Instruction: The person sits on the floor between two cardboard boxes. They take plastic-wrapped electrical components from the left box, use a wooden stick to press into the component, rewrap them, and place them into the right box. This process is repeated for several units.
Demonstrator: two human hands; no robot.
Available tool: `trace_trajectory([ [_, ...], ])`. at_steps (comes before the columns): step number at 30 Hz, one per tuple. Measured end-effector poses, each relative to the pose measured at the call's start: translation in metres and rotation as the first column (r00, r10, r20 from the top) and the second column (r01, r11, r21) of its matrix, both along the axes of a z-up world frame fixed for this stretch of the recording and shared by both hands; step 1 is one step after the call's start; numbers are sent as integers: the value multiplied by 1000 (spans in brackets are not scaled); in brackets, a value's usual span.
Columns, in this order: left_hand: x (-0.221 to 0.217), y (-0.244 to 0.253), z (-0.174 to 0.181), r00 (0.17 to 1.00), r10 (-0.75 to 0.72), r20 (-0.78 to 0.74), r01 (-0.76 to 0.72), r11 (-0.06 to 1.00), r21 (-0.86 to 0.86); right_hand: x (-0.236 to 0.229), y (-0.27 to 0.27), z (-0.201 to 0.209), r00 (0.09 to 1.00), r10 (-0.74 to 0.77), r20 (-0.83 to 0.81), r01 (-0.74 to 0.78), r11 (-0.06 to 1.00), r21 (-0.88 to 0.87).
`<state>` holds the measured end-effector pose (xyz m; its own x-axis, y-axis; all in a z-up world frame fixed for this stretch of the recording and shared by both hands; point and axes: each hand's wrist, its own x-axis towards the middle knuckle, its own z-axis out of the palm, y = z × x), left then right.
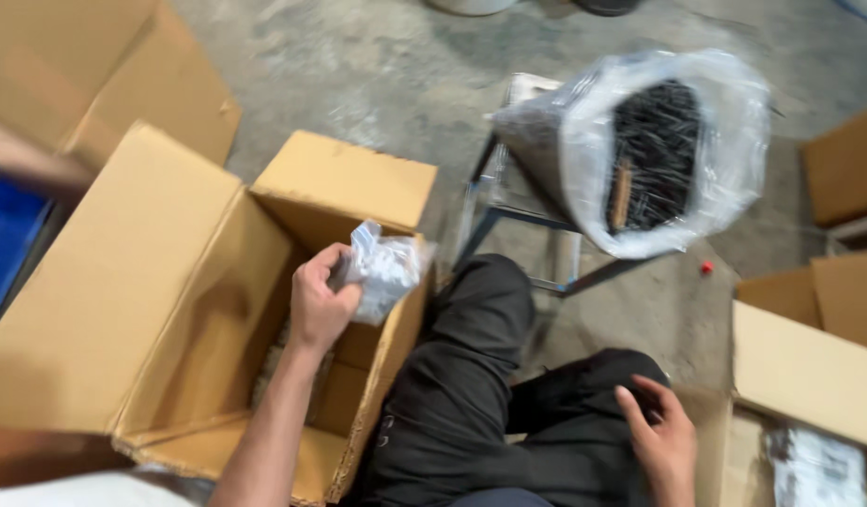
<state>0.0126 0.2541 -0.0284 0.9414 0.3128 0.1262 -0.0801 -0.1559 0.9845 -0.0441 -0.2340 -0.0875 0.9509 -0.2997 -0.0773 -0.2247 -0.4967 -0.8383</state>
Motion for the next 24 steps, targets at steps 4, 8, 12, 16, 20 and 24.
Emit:
trace_trajectory([
  [4,-31,-85,85,929,-359,90,368,922,-123,-18,35,61,978,201,45,-156,577,802],
  [8,-41,-191,105,842,-539,18,534,837,121,-34,54,88,872,385,302,-448,378,810],
  [12,-47,-234,91,783,-587,-204,615,780,113,-53,37,84,991,131,-26,-61,616,785],
  [16,-31,-247,50,858,-504,-104,479,856,-195,-68,10,77,988,-126,-91,136,410,902],
  [20,-23,-252,11,663,-732,-154,269,426,-864,-60,21,80,973,-215,-82,153,339,928],
  [24,-15,-252,-13,652,-749,-117,148,276,-950,-49,44,78,981,-166,-103,161,386,909],
])
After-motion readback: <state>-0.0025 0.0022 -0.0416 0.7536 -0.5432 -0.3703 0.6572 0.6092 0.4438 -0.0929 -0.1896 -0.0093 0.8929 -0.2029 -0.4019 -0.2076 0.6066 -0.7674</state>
